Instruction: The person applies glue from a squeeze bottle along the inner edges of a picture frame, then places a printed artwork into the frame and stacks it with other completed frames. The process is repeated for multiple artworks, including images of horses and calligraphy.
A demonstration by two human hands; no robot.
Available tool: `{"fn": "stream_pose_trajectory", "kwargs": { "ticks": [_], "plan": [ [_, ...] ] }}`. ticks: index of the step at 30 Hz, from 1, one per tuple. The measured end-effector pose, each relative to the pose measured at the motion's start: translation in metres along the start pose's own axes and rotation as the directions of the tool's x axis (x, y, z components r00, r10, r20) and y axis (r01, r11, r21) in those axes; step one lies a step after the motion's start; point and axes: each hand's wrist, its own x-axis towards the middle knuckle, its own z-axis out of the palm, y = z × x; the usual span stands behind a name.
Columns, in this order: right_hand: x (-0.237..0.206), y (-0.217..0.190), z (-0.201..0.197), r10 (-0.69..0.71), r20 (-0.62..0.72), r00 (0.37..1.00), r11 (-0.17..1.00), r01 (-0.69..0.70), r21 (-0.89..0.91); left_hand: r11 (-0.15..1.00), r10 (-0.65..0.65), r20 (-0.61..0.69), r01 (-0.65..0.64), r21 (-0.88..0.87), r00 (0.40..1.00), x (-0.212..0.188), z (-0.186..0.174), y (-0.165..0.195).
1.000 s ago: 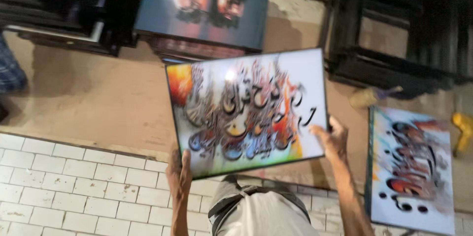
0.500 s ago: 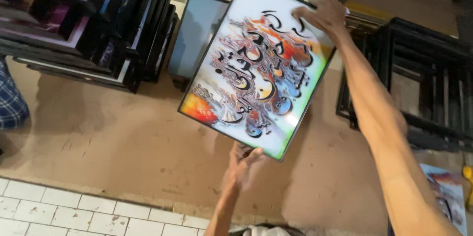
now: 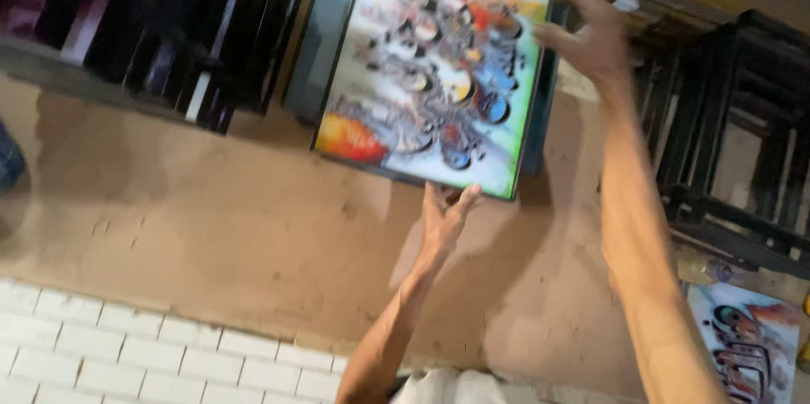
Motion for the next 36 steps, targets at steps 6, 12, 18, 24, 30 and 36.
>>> {"fn": "stream_pose_trajectory", "kwargs": {
  "ticks": [6,12,18,24,30,36],
  "plan": [
    [-0.213,-0.043,-0.038,0.685,-0.220,0.694,0.689,-0.521,0.504,1.000,0.009,0.041,-0.010,0.025,0.999,0.013,-0.004,-0.006],
    [-0.429,-0.083,-0.037,0.854,-0.096,0.511,0.446,-0.627,0.638,0.997,0.073,0.131,-0.067,-0.044,0.989,0.030,-0.006,0.011],
    [-0.525,-0.111,-0.030,0.906,-0.094,0.412,0.372,-0.672,0.640,0.993,0.105,0.153,-0.111,0.030,0.983,0.019,-0.008,0.030],
    [-0.538,-0.117,-0.028,0.889,-0.115,0.443,0.394,-0.613,0.685,0.997,0.082,0.115,-0.083,-0.002,0.990,0.014,-0.015,0.033],
    [-0.542,-0.101,-0.034,0.949,-0.004,0.317,0.130,-0.377,0.917,0.988,0.135,0.026,-0.136,0.072,0.991,-0.004,-0.011,0.037],
    [-0.524,-0.069,-0.079,0.902,0.187,0.390,-0.346,0.390,0.854,0.702,0.359,0.186,-0.396,0.592,0.915,-0.089,0.049,-0.010]
  ]
}}
